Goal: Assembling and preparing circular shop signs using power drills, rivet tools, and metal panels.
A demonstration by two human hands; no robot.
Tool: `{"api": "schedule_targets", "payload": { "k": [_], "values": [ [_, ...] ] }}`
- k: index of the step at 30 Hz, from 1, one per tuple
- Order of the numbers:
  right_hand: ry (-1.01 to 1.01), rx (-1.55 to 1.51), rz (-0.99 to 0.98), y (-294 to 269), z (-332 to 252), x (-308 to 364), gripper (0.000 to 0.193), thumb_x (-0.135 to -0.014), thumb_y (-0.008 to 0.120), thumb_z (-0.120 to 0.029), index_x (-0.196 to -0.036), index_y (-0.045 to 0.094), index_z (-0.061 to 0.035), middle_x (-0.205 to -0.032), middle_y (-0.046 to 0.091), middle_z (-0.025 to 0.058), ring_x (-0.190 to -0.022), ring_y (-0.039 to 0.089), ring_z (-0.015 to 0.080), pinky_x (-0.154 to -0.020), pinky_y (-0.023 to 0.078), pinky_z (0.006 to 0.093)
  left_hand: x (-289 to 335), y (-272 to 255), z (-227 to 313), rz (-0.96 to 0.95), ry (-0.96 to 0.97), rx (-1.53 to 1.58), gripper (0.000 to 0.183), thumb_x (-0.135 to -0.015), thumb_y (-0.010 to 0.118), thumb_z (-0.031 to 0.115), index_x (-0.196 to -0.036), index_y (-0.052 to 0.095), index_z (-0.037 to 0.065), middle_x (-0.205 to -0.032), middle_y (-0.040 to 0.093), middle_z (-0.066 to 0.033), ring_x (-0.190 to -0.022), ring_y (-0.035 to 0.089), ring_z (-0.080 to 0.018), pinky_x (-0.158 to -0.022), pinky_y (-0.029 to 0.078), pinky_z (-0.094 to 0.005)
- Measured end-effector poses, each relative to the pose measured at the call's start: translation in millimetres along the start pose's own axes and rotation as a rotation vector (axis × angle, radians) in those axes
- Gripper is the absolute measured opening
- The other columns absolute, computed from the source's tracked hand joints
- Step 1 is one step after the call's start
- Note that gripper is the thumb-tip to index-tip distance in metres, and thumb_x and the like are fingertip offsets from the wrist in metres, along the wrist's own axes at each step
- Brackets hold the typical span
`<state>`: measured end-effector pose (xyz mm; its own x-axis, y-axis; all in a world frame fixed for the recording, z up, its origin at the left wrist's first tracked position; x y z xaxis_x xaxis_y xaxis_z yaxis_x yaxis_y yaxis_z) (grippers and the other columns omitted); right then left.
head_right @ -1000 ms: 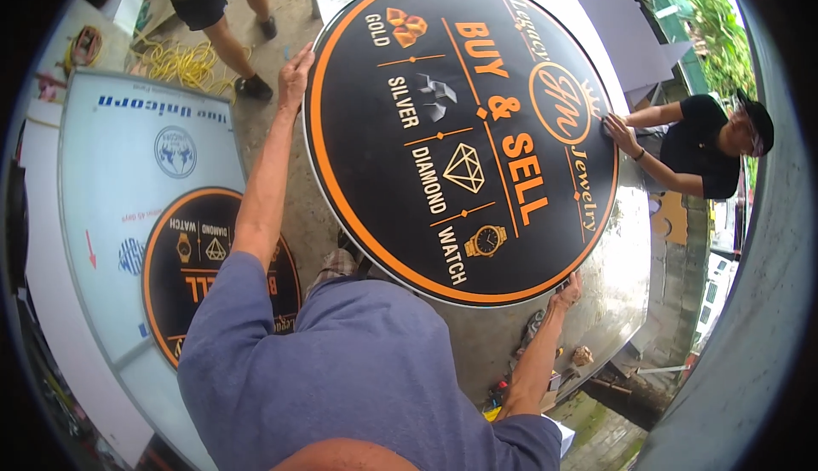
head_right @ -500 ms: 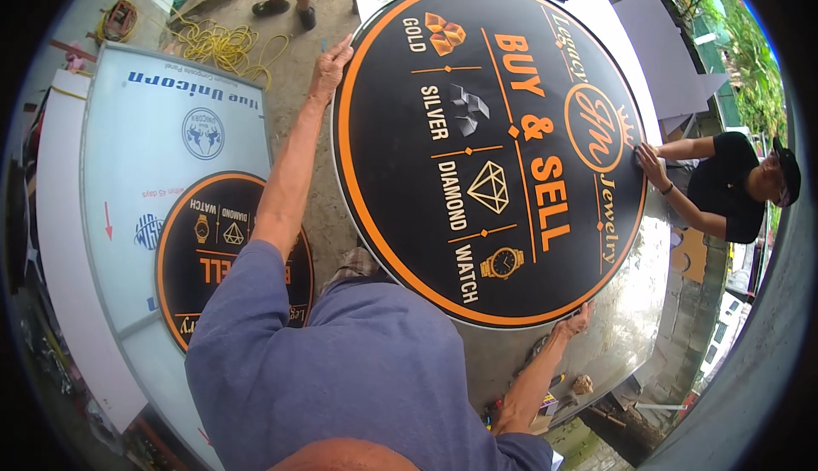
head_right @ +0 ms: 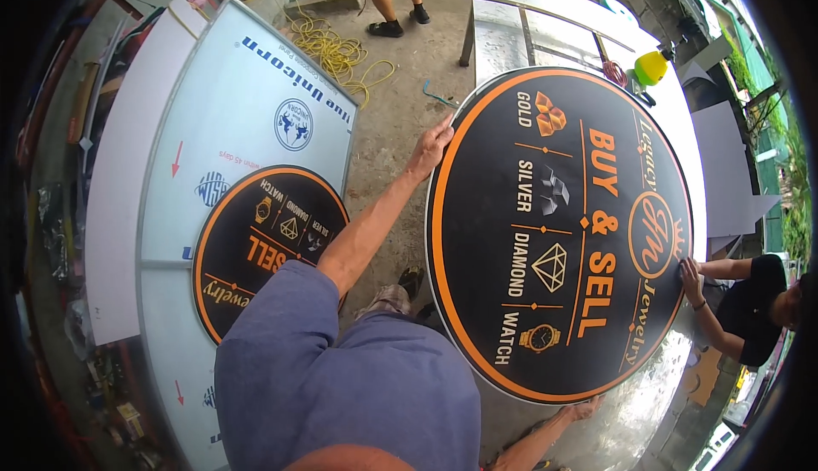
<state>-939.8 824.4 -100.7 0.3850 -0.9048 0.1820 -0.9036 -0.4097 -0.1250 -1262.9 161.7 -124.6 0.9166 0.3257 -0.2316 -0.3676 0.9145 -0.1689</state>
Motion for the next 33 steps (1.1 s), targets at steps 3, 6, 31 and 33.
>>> {"api": "schedule_targets", "payload": {
  "k": [3, 6, 31, 33],
  "values": [
    [-0.358, 0.411, -0.077, -49, 31, -40, 0.046, -0.097, 0.037, -0.015, -0.133, 0.045, 0.0123, -0.137, 0.047, 0.0234, -0.118, 0.054, 0.0325, -0.101, 0.048, 0.0386, 33, 15, 9, -0.135, -0.257, 0.161, 0.057, -0.100, 0.047, 0.036, -0.143, 0.040, -0.001, -0.142, 0.047, -0.0215, -0.132, 0.045, -0.0271, -0.106, 0.038, -0.0320],
    [-0.189, 0.175, -0.105, -42, 36, -40, 0.050, -0.095, 0.036, -0.015, -0.137, 0.039, 0.0122, -0.136, 0.046, 0.0226, -0.117, 0.054, 0.0326, -0.100, 0.049, 0.0403, 66, 4, 36, -0.077, -0.215, 0.102, 0.056, -0.101, 0.045, 0.036, -0.145, 0.038, 0.002, -0.146, 0.042, -0.0201, -0.133, 0.044, -0.0262, -0.106, 0.038, -0.0321],
    [-0.508, 0.388, -0.060, -44, 52, -66, 0.041, -0.096, 0.045, -0.025, -0.113, 0.064, 0.0071, -0.134, 0.053, 0.0251, -0.118, 0.056, 0.0351, -0.101, 0.045, 0.0387, 157, -61, 71, 0.051, -0.197, -0.039, 0.050, -0.097, 0.054, 0.035, -0.132, 0.053, -0.002, -0.128, 0.059, -0.0192, -0.117, 0.059, -0.0245, -0.094, 0.050, -0.0333],
    [-0.631, 0.628, -0.005, -44, 52, -66, 0.042, -0.098, 0.043, -0.025, -0.115, 0.062, 0.0078, -0.135, 0.052, 0.0257, -0.120, 0.055, 0.0375, -0.104, 0.044, 0.0398, 171, -63, 64, 0.044, -0.180, 0.011, 0.050, -0.096, 0.056, 0.034, -0.132, 0.053, -0.002, -0.128, 0.059, -0.0193, -0.117, 0.059, -0.0259, -0.096, 0.050, -0.0335]
  ]
}}
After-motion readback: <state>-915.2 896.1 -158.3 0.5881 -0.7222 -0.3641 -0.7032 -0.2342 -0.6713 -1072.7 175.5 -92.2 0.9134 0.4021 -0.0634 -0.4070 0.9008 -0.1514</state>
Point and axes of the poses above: each hand's wrist, its own x-axis away from the middle knuckle, its own y-axis out of the palm, z = x × y, the point moved 4 cm from there along -x, towards the middle knuckle
